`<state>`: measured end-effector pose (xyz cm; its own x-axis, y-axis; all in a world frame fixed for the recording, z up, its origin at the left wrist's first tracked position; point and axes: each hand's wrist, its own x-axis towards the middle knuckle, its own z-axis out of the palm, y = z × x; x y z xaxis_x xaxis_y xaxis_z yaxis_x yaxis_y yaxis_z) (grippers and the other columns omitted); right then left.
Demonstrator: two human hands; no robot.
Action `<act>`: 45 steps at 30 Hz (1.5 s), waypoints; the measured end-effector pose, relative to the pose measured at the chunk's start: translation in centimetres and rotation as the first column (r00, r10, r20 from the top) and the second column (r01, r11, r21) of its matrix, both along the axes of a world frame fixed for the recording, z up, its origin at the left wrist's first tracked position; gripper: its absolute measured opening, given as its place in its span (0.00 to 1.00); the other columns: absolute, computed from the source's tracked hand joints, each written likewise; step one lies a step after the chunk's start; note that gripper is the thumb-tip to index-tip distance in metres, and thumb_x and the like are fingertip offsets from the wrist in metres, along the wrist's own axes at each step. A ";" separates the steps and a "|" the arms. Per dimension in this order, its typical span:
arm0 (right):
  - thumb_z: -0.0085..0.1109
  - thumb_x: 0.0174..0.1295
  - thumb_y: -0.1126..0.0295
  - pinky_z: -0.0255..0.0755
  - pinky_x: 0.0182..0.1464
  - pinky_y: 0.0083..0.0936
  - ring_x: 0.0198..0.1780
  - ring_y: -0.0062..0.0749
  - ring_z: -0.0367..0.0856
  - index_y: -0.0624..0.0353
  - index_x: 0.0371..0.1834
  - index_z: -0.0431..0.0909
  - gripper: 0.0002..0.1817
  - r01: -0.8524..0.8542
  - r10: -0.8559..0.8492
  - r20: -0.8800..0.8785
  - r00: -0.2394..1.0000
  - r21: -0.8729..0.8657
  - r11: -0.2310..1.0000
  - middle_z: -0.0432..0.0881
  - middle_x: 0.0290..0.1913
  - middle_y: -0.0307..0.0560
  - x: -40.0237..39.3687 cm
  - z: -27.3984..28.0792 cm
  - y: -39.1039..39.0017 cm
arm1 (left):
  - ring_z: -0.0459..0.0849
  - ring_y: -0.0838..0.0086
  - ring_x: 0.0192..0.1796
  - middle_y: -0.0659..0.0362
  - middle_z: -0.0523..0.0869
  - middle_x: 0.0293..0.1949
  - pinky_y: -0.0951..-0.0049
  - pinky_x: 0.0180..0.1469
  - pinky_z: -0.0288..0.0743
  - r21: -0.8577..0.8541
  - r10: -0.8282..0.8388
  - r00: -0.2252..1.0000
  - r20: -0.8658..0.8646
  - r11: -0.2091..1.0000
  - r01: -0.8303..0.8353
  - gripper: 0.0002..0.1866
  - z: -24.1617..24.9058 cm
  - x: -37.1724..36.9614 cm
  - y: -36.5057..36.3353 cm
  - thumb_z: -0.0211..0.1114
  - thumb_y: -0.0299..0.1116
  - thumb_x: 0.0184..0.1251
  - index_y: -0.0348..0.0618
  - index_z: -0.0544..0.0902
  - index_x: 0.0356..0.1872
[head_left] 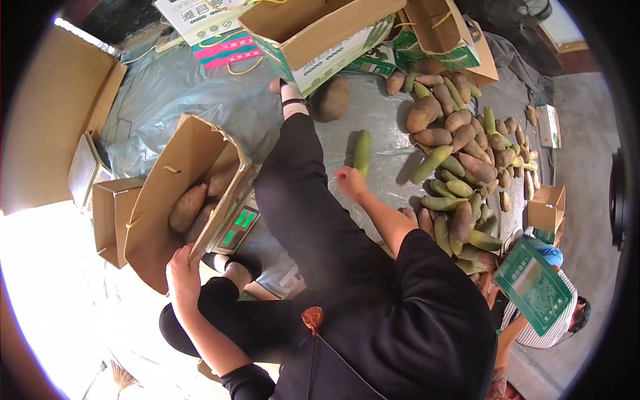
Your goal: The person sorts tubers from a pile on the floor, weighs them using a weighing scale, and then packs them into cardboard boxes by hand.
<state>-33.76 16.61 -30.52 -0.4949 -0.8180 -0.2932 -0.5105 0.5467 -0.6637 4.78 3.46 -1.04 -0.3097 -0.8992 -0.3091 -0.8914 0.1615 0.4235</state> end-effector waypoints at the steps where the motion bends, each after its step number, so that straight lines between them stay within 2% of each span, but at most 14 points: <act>1: 0.59 0.51 0.72 0.75 0.38 0.33 0.35 0.42 0.83 0.59 0.32 0.82 0.07 -0.019 0.019 0.007 1.000 0.001 1.000 0.83 0.31 0.51 -0.1 0.0 -0.2 | 0.81 0.51 0.39 0.45 0.82 0.35 0.61 0.43 0.73 0.001 0.019 1.000 0.007 1.000 -0.019 0.13 0.0 0.0 0.0 0.59 0.23 0.56 0.35 0.81 0.43; 5: 0.52 0.53 0.76 0.75 0.40 0.37 0.37 0.48 0.82 0.56 0.31 0.82 0.08 -0.155 0.146 -0.197 0.969 -0.028 0.988 0.83 0.33 0.50 -1.7 -0.2 -1.2 | 0.81 0.53 0.40 0.48 0.83 0.35 0.62 0.43 0.73 -0.009 0.037 0.998 0.046 0.999 -0.036 0.13 0.6 -0.3 0.1 0.60 0.24 0.55 0.39 0.82 0.43; 8: 0.54 0.53 0.74 0.73 0.45 0.37 0.45 0.44 0.79 0.52 0.32 0.82 0.08 -0.323 0.356 -0.391 0.849 0.151 0.934 0.82 0.39 0.46 -3.1 1.6 -1.7 | 0.82 0.55 0.38 0.47 0.82 0.33 0.64 0.42 0.73 -0.004 0.072 0.996 -0.048 0.997 -0.072 0.11 0.5 -0.2 0.0 0.60 0.23 0.56 0.36 0.82 0.42; 10: 0.55 0.54 0.71 0.69 0.53 0.41 0.57 0.39 0.71 0.49 0.39 0.80 0.10 -0.463 0.665 -0.409 0.625 0.493 0.737 0.76 0.50 0.41 -4.2 3.7 -2.0 | 0.82 0.55 0.38 0.48 0.82 0.33 0.64 0.41 0.73 -0.013 0.086 0.995 -0.053 0.996 -0.087 0.11 0.3 -0.2 0.0 0.60 0.23 0.56 0.36 0.82 0.41; 11: 0.55 0.54 0.71 0.69 0.53 0.41 0.57 0.39 0.71 0.49 0.39 0.80 0.10 -0.480 0.680 -0.405 0.611 0.494 0.725 0.76 0.50 0.41 -4.6 3.6 -1.5 | 0.82 0.55 0.38 0.48 0.82 0.33 0.64 0.41 0.73 -0.021 0.074 0.996 -0.058 0.997 -0.075 0.11 0.3 -0.2 0.0 0.60 0.24 0.56 0.36 0.82 0.41; 13: 0.54 0.57 0.66 0.62 0.58 0.48 0.63 0.36 0.64 0.48 0.46 0.77 0.13 -0.551 0.895 -0.380 0.236 0.706 0.445 0.72 0.56 0.37 -5.7 3.7 -1.2 | 0.82 0.55 0.39 0.49 0.83 0.34 0.65 0.43 0.74 0.014 0.124 0.992 -0.033 0.992 -0.124 0.11 0.8 -0.5 -0.1 0.60 0.24 0.56 0.37 0.83 0.41; 16: 0.54 0.58 0.65 0.58 0.60 0.54 0.64 0.37 0.63 0.46 0.49 0.75 0.14 -0.555 0.942 -0.334 -0.026 0.789 0.265 0.71 0.56 0.38 -6.6 3.8 -1.7 | 0.82 0.55 0.40 0.49 0.83 0.35 0.64 0.45 0.74 0.004 0.141 0.990 -0.016 0.990 -0.141 0.11 0.7 -0.2 -0.1 0.59 0.23 0.57 0.38 0.83 0.41; 19: 0.53 0.59 0.64 0.57 0.61 0.53 0.65 0.37 0.62 0.45 0.52 0.72 0.16 -0.602 0.917 -0.385 -0.102 0.758 0.251 0.70 0.57 0.38 -6.9 2.7 -2.3 | 0.82 0.55 0.41 0.49 0.82 0.36 0.63 0.47 0.74 0.027 0.157 0.986 -0.059 0.987 -0.156 0.11 0.6 0.0 -0.2 0.59 0.23 0.56 0.38 0.83 0.41; 21: 0.54 0.58 0.64 0.56 0.61 0.54 0.63 0.36 0.64 0.47 0.51 0.75 0.16 -0.507 0.954 -0.230 -0.192 0.856 0.105 0.71 0.57 0.38 -6.4 3.5 -3.3 | 0.81 0.54 0.42 0.49 0.82 0.36 0.63 0.47 0.74 0.023 0.101 0.995 -0.022 0.995 -0.100 0.11 0.5 0.2 -0.2 0.58 0.23 0.56 0.38 0.83 0.41; 24: 0.57 0.56 0.64 0.58 0.61 0.52 0.62 0.36 0.66 0.47 0.53 0.75 0.19 -0.487 0.972 -0.220 -0.079 0.859 0.155 0.73 0.56 0.39 -6.3 2.5 -3.8 | 0.81 0.54 0.42 0.49 0.82 0.36 0.62 0.47 0.74 0.020 0.112 0.994 -0.018 0.994 -0.112 0.12 0.4 0.5 -0.1 0.59 0.23 0.56 0.38 0.83 0.41; 29: 0.63 0.52 0.64 0.60 0.60 0.48 0.59 0.34 0.70 0.47 0.56 0.73 0.25 -0.465 0.878 -0.289 0.383 0.761 0.453 0.75 0.55 0.40 -7.9 1.6 -4.5 | 0.81 0.54 0.42 0.49 0.82 0.35 0.62 0.47 0.74 0.016 0.068 0.998 0.016 0.998 -0.068 0.11 0.1 0.8 -0.1 0.60 0.24 0.56 0.38 0.83 0.41; 35: 0.70 0.45 0.67 0.65 0.58 0.42 0.54 0.40 0.76 0.49 0.61 0.66 0.36 -0.221 0.329 -0.394 0.858 0.295 0.930 0.77 0.54 0.46 -8.6 4.2 -7.1 | 0.81 0.54 0.41 0.50 0.82 0.35 0.61 0.47 0.74 -0.008 0.060 0.998 0.020 0.998 -0.060 0.12 -0.1 1.3 0.3 0.59 0.23 0.56 0.38 0.83 0.42; 38: 0.69 0.48 0.73 0.68 0.57 0.35 0.52 0.39 0.77 0.56 0.58 0.66 0.32 -0.158 0.145 -0.200 0.969 -0.048 0.986 0.77 0.52 0.48 -7.9 8.9 -8.5 | 0.81 0.54 0.41 0.50 0.81 0.34 0.60 0.46 0.74 -0.022 0.036 0.999 0.030 0.999 -0.035 0.11 -0.4 1.4 0.3 0.59 0.24 0.57 0.39 0.83 0.41; 45: 0.65 0.56 0.76 0.66 0.58 0.28 0.51 0.31 0.75 0.64 0.57 0.65 0.26 -0.172 0.304 0.107 0.947 -0.632 0.756 0.74 0.53 0.47 -2.6 27.3 -14.5 | 0.82 0.54 0.41 0.48 0.82 0.32 0.60 0.45 0.76 -0.090 0.019 1.000 0.019 0.996 -0.017 0.12 -0.7 1.6 0.7 0.55 0.18 0.50 0.38 0.82 0.34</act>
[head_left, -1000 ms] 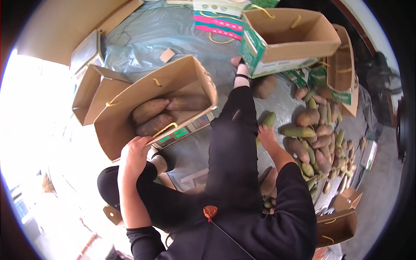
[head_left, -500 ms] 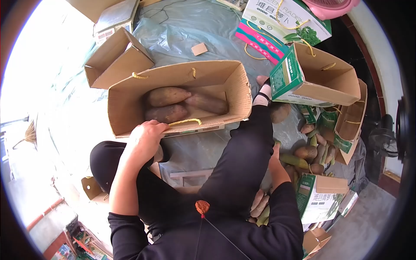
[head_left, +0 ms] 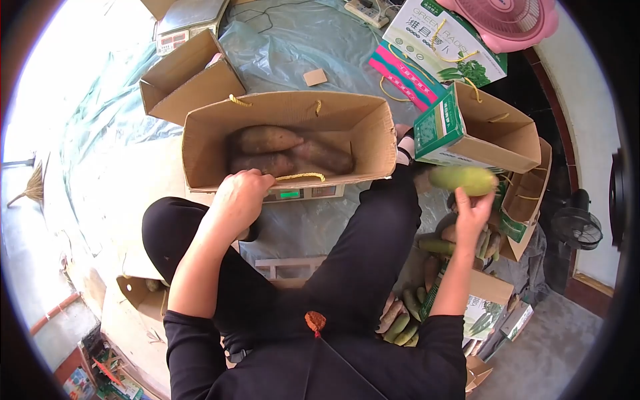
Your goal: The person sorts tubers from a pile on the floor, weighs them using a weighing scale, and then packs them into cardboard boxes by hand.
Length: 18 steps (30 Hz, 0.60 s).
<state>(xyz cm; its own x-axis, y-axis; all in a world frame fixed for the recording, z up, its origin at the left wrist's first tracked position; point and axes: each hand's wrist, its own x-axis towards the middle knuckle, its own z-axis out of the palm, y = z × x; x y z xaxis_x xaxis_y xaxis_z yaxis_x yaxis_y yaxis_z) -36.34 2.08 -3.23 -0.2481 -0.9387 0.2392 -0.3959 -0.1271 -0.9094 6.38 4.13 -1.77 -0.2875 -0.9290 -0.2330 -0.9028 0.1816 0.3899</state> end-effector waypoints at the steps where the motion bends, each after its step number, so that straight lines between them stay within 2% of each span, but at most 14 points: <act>1: 0.65 0.57 0.77 0.66 0.58 0.28 0.51 0.31 0.75 0.64 0.57 0.66 0.25 -0.047 0.046 -0.015 0.999 -0.061 0.997 0.74 0.53 0.47 1.2 2.6 -0.6 | 0.82 0.54 0.41 0.48 0.82 0.32 0.60 0.45 0.76 0.001 0.002 1.000 -0.004 1.000 -0.002 0.12 -0.1 0.1 0.1 0.55 0.18 0.50 0.38 0.82 0.34; 3: 0.64 0.57 0.78 0.65 0.58 0.27 0.52 0.30 0.75 0.64 0.56 0.67 0.24 -0.098 0.095 -0.034 0.995 -0.118 0.988 0.74 0.53 0.46 3.7 6.7 -1.7 | 0.81 0.53 0.40 0.49 0.81 0.33 0.59 0.44 0.75 0.009 -0.006 1.000 0.003 1.000 0.006 0.09 -0.3 0.3 0.1 0.58 0.25 0.58 0.40 0.82 0.39; 5: 0.65 0.56 0.78 0.65 0.58 0.27 0.52 0.31 0.75 0.64 0.55 0.70 0.23 -0.325 0.322 -0.045 0.946 -0.162 0.932 0.75 0.53 0.46 6.8 9.5 -3.1 | 0.81 0.53 0.40 0.49 0.81 0.33 0.59 0.44 0.75 0.012 -0.001 1.000 0.000 1.000 0.001 0.09 -0.8 0.4 0.1 0.57 0.25 0.58 0.39 0.82 0.38; 6: 0.66 0.54 0.78 0.66 0.58 0.27 0.53 0.30 0.75 0.64 0.54 0.72 0.23 -0.368 0.363 -0.056 0.930 -0.130 0.921 0.76 0.52 0.45 8.5 10.0 -3.9 | 0.81 0.53 0.41 0.49 0.81 0.33 0.59 0.44 0.75 0.016 0.000 1.000 0.001 1.000 0.000 0.08 -0.8 0.4 0.1 0.57 0.25 0.57 0.39 0.82 0.37; 8: 0.69 0.50 0.77 0.67 0.57 0.28 0.53 0.33 0.76 0.61 0.56 0.71 0.28 -0.460 0.425 -0.258 0.867 -0.091 0.883 0.78 0.50 0.45 12.4 10.1 -5.7 | 0.82 0.54 0.41 0.49 0.82 0.33 0.59 0.44 0.75 0.048 0.002 0.999 0.043 0.999 -0.004 0.08 -0.5 0.3 0.0 0.57 0.25 0.56 0.40 0.82 0.37; 9: 0.69 0.48 0.76 0.67 0.56 0.30 0.52 0.38 0.77 0.60 0.56 0.71 0.29 -0.539 0.503 -0.277 0.818 -0.067 0.840 0.78 0.51 0.47 14.8 10.1 -6.4 | 0.82 0.54 0.41 0.50 0.82 0.34 0.59 0.44 0.75 0.079 -0.003 0.997 0.084 0.997 -0.004 0.08 -0.2 0.2 -0.1 0.57 0.25 0.56 0.40 0.82 0.36; 11: 0.70 0.45 0.69 0.66 0.53 0.37 0.51 0.46 0.76 0.59 0.54 0.71 0.30 -0.685 0.537 -0.594 0.598 -0.031 0.728 0.78 0.52 0.48 17.4 8.1 -8.4 | 0.82 0.55 0.42 0.50 0.82 0.34 0.59 0.44 0.76 0.068 0.003 0.997 0.071 0.998 -0.008 0.09 -0.3 0.2 0.0 0.56 0.24 0.55 0.41 0.81 0.37; 13: 0.70 0.46 0.66 0.65 0.49 0.36 0.48 0.41 0.77 0.57 0.56 0.71 0.31 -0.720 0.520 -0.758 0.394 0.097 0.687 0.79 0.48 0.46 19.7 5.5 -9.3 | 0.82 0.55 0.42 0.51 0.82 0.35 0.59 0.44 0.76 0.055 0.023 0.997 0.068 0.998 -0.026 0.10 -0.6 0.5 0.0 0.56 0.23 0.54 0.42 0.81 0.37; 15: 0.70 0.46 0.65 0.65 0.50 0.35 0.47 0.41 0.77 0.55 0.57 0.70 0.32 -0.701 0.519 -0.833 0.193 0.253 0.666 0.78 0.48 0.46 21.3 1.9 -9.9 | 0.83 0.55 0.42 0.51 0.82 0.35 0.59 0.44 0.76 0.002 -0.023 0.999 0.046 1.000 0.023 0.11 -1.0 0.6 0.2 0.56 0.23 0.53 0.42 0.81 0.37; 17: 0.68 0.48 0.64 0.67 0.51 0.35 0.50 0.43 0.77 0.53 0.59 0.70 0.32 -0.591 0.567 -0.824 -0.002 0.458 0.664 0.78 0.52 0.48 22.2 -0.5 -10.3 | 0.83 0.55 0.42 0.51 0.82 0.35 0.59 0.44 0.76 0.031 -0.002 0.999 0.053 1.000 0.000 0.11 -0.5 0.5 0.2 0.56 0.23 0.53 0.42 0.81 0.37; 18: 0.68 0.48 0.64 0.67 0.51 0.35 0.50 0.43 0.77 0.53 0.59 0.70 0.32 -0.596 0.564 -0.826 -0.005 0.456 0.662 0.78 0.52 0.48 22.3 -0.7 -10.6 | 0.83 0.55 0.42 0.51 0.82 0.35 0.59 0.44 0.76 0.057 -0.010 0.999 0.052 0.998 0.007 0.11 -0.4 0.5 0.1 0.56 0.23 0.53 0.42 0.81 0.37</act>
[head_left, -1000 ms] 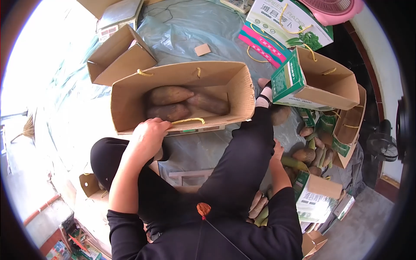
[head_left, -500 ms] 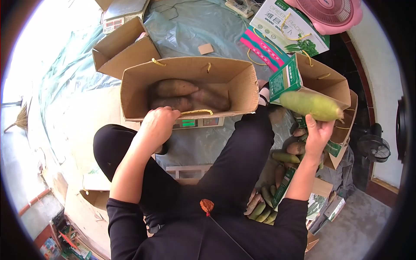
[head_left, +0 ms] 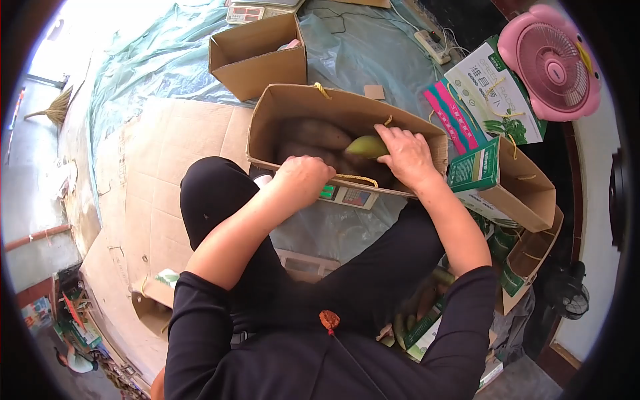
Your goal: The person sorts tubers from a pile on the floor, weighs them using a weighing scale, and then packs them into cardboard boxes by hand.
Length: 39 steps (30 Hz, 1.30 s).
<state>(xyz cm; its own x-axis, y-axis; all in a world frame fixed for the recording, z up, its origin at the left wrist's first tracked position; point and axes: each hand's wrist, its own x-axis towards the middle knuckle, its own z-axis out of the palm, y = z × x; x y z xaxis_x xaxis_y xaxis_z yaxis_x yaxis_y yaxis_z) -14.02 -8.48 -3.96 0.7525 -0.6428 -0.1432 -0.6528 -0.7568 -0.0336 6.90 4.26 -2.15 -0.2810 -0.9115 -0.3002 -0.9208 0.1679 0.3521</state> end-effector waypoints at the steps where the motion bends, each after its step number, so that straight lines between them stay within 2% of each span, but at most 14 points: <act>1: 0.67 0.50 0.63 0.69 0.50 0.37 0.49 0.42 0.78 0.52 0.58 0.70 0.30 0.027 -0.033 0.174 0.984 0.037 0.999 0.78 0.50 0.47 0.0 0.2 -0.2 | 0.83 0.55 0.42 0.51 0.82 0.35 0.58 0.44 0.77 -0.014 -0.019 1.000 -0.010 1.000 0.019 0.11 -0.1 0.1 0.0 0.56 0.23 0.53 0.42 0.81 0.38; 2: 0.66 0.52 0.62 0.70 0.48 0.38 0.49 0.41 0.78 0.52 0.58 0.70 0.28 0.064 -0.086 0.333 0.939 0.077 0.995 0.79 0.47 0.46 -0.5 0.6 -0.3 | 0.83 0.55 0.42 0.51 0.82 0.35 0.58 0.44 0.77 -0.019 -0.038 0.999 -0.019 0.999 0.037 0.11 -0.1 0.2 0.0 0.56 0.23 0.53 0.42 0.81 0.38; 4: 0.65 0.54 0.62 0.72 0.49 0.38 0.49 0.42 0.79 0.55 0.56 0.72 0.25 0.138 -0.175 0.379 0.909 0.125 0.983 0.80 0.47 0.47 -2.0 2.6 -0.4 | 0.82 0.55 0.41 0.51 0.82 0.35 0.58 0.44 0.76 0.042 0.000 0.999 0.046 0.999 -0.002 0.10 0.1 0.1 -0.1 0.57 0.24 0.54 0.42 0.81 0.38; 5: 0.65 0.55 0.63 0.73 0.47 0.36 0.47 0.41 0.80 0.56 0.53 0.74 0.23 0.169 -0.267 0.492 0.829 0.233 0.958 0.81 0.45 0.47 -2.9 3.8 -0.2 | 0.82 0.54 0.41 0.50 0.82 0.35 0.58 0.44 0.76 0.037 -0.009 0.998 0.067 0.999 0.007 0.10 -0.1 0.0 -0.2 0.57 0.25 0.55 0.43 0.81 0.39; 9: 0.62 0.58 0.74 0.75 0.40 0.23 0.38 0.28 0.82 0.61 0.45 0.78 0.12 0.302 -0.524 0.781 0.338 0.437 0.847 0.83 0.36 0.46 -9.0 4.9 2.7 | 0.81 0.50 0.41 0.48 0.81 0.35 0.57 0.45 0.74 0.010 0.000 1.000 -0.001 1.000 0.000 0.12 0.3 -0.4 -0.1 0.59 0.26 0.56 0.41 0.81 0.42; 13: 0.58 0.62 0.76 0.73 0.36 0.17 0.32 0.17 0.79 0.62 0.41 0.79 0.06 0.465 -0.617 0.784 -0.066 0.571 0.676 0.83 0.32 0.38 -15.5 -0.6 7.2 | 0.80 0.48 0.42 0.45 0.82 0.36 0.57 0.45 0.73 -0.001 0.030 0.996 -0.081 1.000 -0.030 0.13 1.2 -1.3 -0.3 0.59 0.25 0.55 0.38 0.82 0.42; 18: 0.59 0.56 0.72 0.76 0.38 0.31 0.34 0.41 0.84 0.59 0.36 0.81 0.06 0.728 -0.812 0.577 -0.091 0.595 0.341 0.84 0.31 0.52 -20.6 -13.6 15.9 | 0.80 0.49 0.41 0.46 0.82 0.36 0.59 0.44 0.73 -0.047 -0.015 0.994 -0.109 0.999 0.010 0.12 0.9 -1.4 -0.4 0.57 0.22 0.56 0.37 0.81 0.41; 19: 0.59 0.56 0.72 0.76 0.38 0.31 0.34 0.41 0.84 0.59 0.36 0.81 0.06 0.735 -0.810 0.573 -0.124 0.602 0.313 0.84 0.31 0.52 -20.9 -15.5 17.8 | 0.80 0.49 0.41 0.46 0.82 0.36 0.59 0.44 0.73 -0.043 -0.049 0.994 -0.101 0.998 0.045 0.12 0.7 -1.4 -0.6 0.57 0.22 0.56 0.37 0.81 0.41; 21: 0.56 0.56 0.71 0.75 0.39 0.35 0.36 0.47 0.83 0.57 0.34 0.82 0.06 0.817 -0.913 0.406 -0.037 0.538 0.207 0.83 0.32 0.53 -21.0 -18.2 21.5 | 0.80 0.48 0.39 0.45 0.81 0.35 0.59 0.43 0.72 0.001 -0.004 0.994 -0.114 1.000 0.004 0.13 0.5 -1.2 -0.7 0.57 0.21 0.55 0.36 0.81 0.42; 25: 0.56 0.56 0.69 0.75 0.41 0.35 0.38 0.49 0.83 0.57 0.35 0.83 0.08 0.813 -0.961 0.268 -0.066 0.573 0.104 0.84 0.35 0.54 -21.4 -20.7 26.4 | 0.80 0.49 0.41 0.44 0.81 0.36 0.60 0.45 0.72 0.073 0.000 0.998 -0.070 0.997 0.005 0.13 0.8 -1.4 -1.0 0.58 0.21 0.55 0.34 0.80 0.43; 27: 0.56 0.56 0.69 0.75 0.41 0.35 0.38 0.49 0.83 0.56 0.34 0.83 0.07 0.796 -0.977 0.159 -0.139 0.605 -0.015 0.84 0.34 0.52 -22.3 -21.2 26.8 | 0.80 0.50 0.41 0.44 0.81 0.37 0.61 0.46 0.72 0.062 0.017 0.996 -0.083 0.998 -0.012 0.13 0.7 -1.3 -0.9 0.58 0.21 0.55 0.34 0.80 0.44; 33: 0.57 0.55 0.69 0.75 0.41 0.36 0.38 0.48 0.83 0.55 0.32 0.83 0.07 0.799 -0.953 0.189 -0.237 0.596 -0.081 0.84 0.34 0.52 -25.5 -22.0 25.6 | 0.80 0.51 0.42 0.45 0.82 0.38 0.62 0.46 0.71 0.070 0.024 0.996 -0.082 0.997 -0.018 0.13 0.6 -1.5 -0.7 0.58 0.22 0.57 0.34 0.80 0.44; 37: 0.57 0.55 0.67 0.76 0.42 0.36 0.37 0.47 0.84 0.53 0.31 0.84 0.07 0.835 -0.915 0.272 -0.299 0.538 -0.113 0.84 0.30 0.53 -28.7 -25.9 25.2 | 0.80 0.51 0.41 0.45 0.82 0.37 0.62 0.46 0.72 0.079 0.030 0.996 -0.087 0.997 -0.023 0.13 1.1 -1.9 -0.8 0.58 0.23 0.57 0.33 0.80 0.44; 39: 0.61 0.53 0.65 0.76 0.46 0.36 0.42 0.46 0.84 0.55 0.35 0.83 0.09 0.752 -0.830 0.123 -0.544 0.511 -0.417 0.85 0.34 0.52 -30.7 -27.0 25.1 | 0.80 0.51 0.40 0.45 0.82 0.37 0.62 0.46 0.72 0.079 0.035 0.998 -0.061 0.996 -0.030 0.13 1.3 -2.2 -0.7 0.58 0.23 0.57 0.33 0.80 0.44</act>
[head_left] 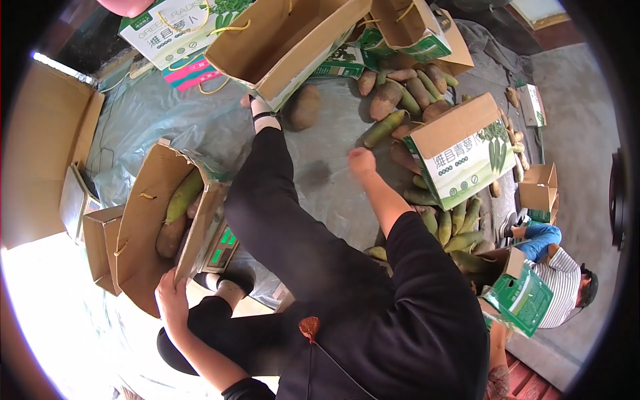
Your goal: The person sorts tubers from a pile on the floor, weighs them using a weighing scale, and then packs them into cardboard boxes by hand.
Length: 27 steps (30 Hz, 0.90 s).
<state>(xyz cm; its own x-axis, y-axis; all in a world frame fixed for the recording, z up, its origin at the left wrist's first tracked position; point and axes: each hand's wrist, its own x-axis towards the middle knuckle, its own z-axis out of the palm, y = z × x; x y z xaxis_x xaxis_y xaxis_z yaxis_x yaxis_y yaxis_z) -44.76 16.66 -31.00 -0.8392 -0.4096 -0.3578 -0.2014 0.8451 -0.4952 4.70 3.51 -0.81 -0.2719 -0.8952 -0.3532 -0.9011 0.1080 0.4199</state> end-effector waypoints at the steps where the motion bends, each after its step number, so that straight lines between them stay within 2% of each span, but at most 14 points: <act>1: 0.63 0.52 0.64 0.75 0.49 0.36 0.44 0.46 0.83 0.56 0.38 0.82 0.12 0.077 -0.077 -0.014 0.997 0.009 0.997 0.84 0.38 0.52 -0.7 0.0 0.1 | 0.81 0.51 0.40 0.45 0.82 0.37 0.62 0.45 0.72 -0.013 -0.001 1.000 0.014 1.000 0.002 0.13 0.0 -0.1 0.0 0.58 0.23 0.57 0.33 0.80 0.44; 4: 0.68 0.49 0.61 0.72 0.55 0.36 0.53 0.49 0.79 0.59 0.50 0.75 0.26 0.236 -0.235 -0.041 0.971 0.018 0.972 0.81 0.48 0.57 -3.9 -1.7 0.7 | 0.81 0.52 0.40 0.45 0.82 0.36 0.63 0.44 0.72 -0.031 0.021 1.000 0.018 0.999 -0.021 0.13 0.0 -0.3 0.1 0.58 0.23 0.57 0.33 0.80 0.44; 5: 0.68 0.50 0.64 0.74 0.47 0.30 0.42 0.42 0.82 0.64 0.44 0.77 0.21 0.328 -0.330 -0.205 0.922 -0.044 0.944 0.83 0.39 0.53 -5.0 -4.7 1.0 | 0.81 0.53 0.39 0.46 0.82 0.35 0.64 0.44 0.72 -0.032 0.022 1.000 0.001 0.999 -0.022 0.13 0.1 -0.5 0.1 0.58 0.23 0.58 0.34 0.81 0.44; 6: 0.69 0.51 0.65 0.74 0.38 0.34 0.34 0.38 0.80 0.66 0.45 0.75 0.22 0.336 -0.343 -0.103 0.934 -0.076 0.939 0.81 0.35 0.49 -8.2 -9.6 2.4 | 0.81 0.53 0.39 0.46 0.82 0.35 0.64 0.44 0.72 -0.033 0.046 0.999 0.009 0.998 -0.045 0.13 0.3 -0.8 0.1 0.58 0.23 0.58 0.34 0.81 0.44; 8: 0.71 0.49 0.67 0.71 0.27 0.38 0.29 0.39 0.78 0.63 0.51 0.70 0.27 0.495 -0.488 0.084 0.869 -0.127 0.860 0.78 0.35 0.50 -9.0 -8.2 1.9 | 0.81 0.55 0.37 0.48 0.82 0.33 0.65 0.42 0.73 0.025 0.075 0.997 0.028 0.997 -0.076 0.12 0.7 -1.4 -0.2 0.59 0.22 0.57 0.34 0.81 0.44; 9: 0.72 0.46 0.69 0.73 0.52 0.33 0.48 0.45 0.81 0.75 0.49 0.68 0.31 0.572 -0.544 0.196 0.816 -0.130 0.810 0.79 0.47 0.60 -6.6 -1.1 -0.4 | 0.81 0.55 0.37 0.48 0.82 0.33 0.65 0.42 0.73 0.024 0.100 0.994 0.034 0.995 -0.101 0.12 0.7 -1.5 -0.4 0.59 0.22 0.57 0.34 0.81 0.44; 12: 0.73 0.47 0.65 0.74 0.51 0.41 0.47 0.45 0.80 0.72 0.50 0.68 0.32 0.687 -0.682 0.084 0.726 -0.041 0.726 0.78 0.48 0.58 -11.0 -8.4 0.8 | 0.81 0.56 0.35 0.50 0.82 0.32 0.66 0.39 0.73 -0.009 0.041 0.999 0.021 0.999 -0.041 0.13 0.5 -1.3 -0.8 0.61 0.20 0.52 0.36 0.82 0.40; 14: 0.74 0.47 0.61 0.73 0.45 0.49 0.42 0.45 0.78 0.67 0.47 0.71 0.29 0.773 -0.739 0.302 0.603 0.007 0.634 0.78 0.42 0.52 -11.6 -8.4 0.7 | 0.82 0.55 0.38 0.50 0.82 0.33 0.65 0.42 0.74 -0.015 0.054 0.999 -0.006 0.998 -0.054 0.12 0.6 -1.7 -1.0 0.61 0.20 0.51 0.37 0.82 0.39; 15: 0.74 0.48 0.60 0.71 0.39 0.49 0.37 0.41 0.75 0.59 0.44 0.74 0.24 0.714 -0.646 0.448 0.618 0.024 0.700 0.77 0.38 0.46 -12.4 -8.6 1.3 | 0.82 0.55 0.39 0.50 0.82 0.34 0.64 0.43 0.74 -0.025 0.057 0.998 -0.027 0.998 -0.058 0.12 0.6 -1.6 -1.2 0.61 0.20 0.51 0.37 0.82 0.39; 16: 0.74 0.48 0.61 0.69 0.35 0.41 0.33 0.36 0.72 0.55 0.41 0.76 0.21 0.749 -0.663 0.483 0.573 0.021 0.662 0.76 0.34 0.42 -12.1 -8.0 0.7 | 0.82 0.55 0.40 0.50 0.82 0.34 0.64 0.44 0.74 -0.025 0.068 0.997 -0.027 0.997 -0.069 0.12 0.4 -1.4 -1.2 0.61 0.20 0.51 0.37 0.82 0.39; 18: 0.74 0.49 0.57 0.69 0.40 0.36 0.36 0.34 0.73 0.45 0.39 0.77 0.18 0.779 -0.705 0.495 0.508 0.085 0.621 0.76 0.37 0.39 -12.5 -7.8 -0.1 | 0.81 0.54 0.41 0.50 0.83 0.35 0.64 0.45 0.74 -0.013 0.077 0.997 -0.021 0.997 -0.078 0.12 0.4 -1.2 -1.2 0.61 0.21 0.52 0.37 0.82 0.40; 22: 0.74 0.47 0.56 0.70 0.37 0.33 0.32 0.32 0.75 0.46 0.37 0.77 0.19 0.765 -0.715 0.503 0.486 0.151 0.626 0.78 0.34 0.40 -12.8 -6.7 -0.1 | 0.81 0.55 0.41 0.51 0.82 0.35 0.63 0.47 0.75 -0.008 0.097 0.995 0.006 0.995 -0.096 0.12 0.1 -0.4 -1.0 0.60 0.23 0.53 0.37 0.83 0.40; 24: 0.74 0.46 0.55 0.70 0.33 0.29 0.30 0.30 0.76 0.53 0.33 0.76 0.19 0.751 -0.592 0.714 0.373 0.142 0.645 0.78 0.28 0.38 -12.6 -6.0 0.3 | 0.81 0.55 0.42 0.51 0.82 0.34 0.62 0.47 0.74 -0.005 0.083 0.996 -0.042 0.997 -0.083 0.12 0.0 -0.1 -1.0 0.60 0.24 0.54 0.38 0.83 0.41; 27: 0.71 0.47 0.54 0.72 0.33 0.28 0.29 0.29 0.77 0.54 0.33 0.77 0.19 0.761 -0.510 0.812 0.285 0.132 0.636 0.79 0.27 0.38 -9.8 -3.7 1.2 | 0.81 0.55 0.42 0.50 0.82 0.35 0.62 0.48 0.74 -0.002 0.096 0.995 -0.022 0.995 -0.096 0.12 0.1 0.1 -0.8 0.60 0.24 0.54 0.38 0.83 0.40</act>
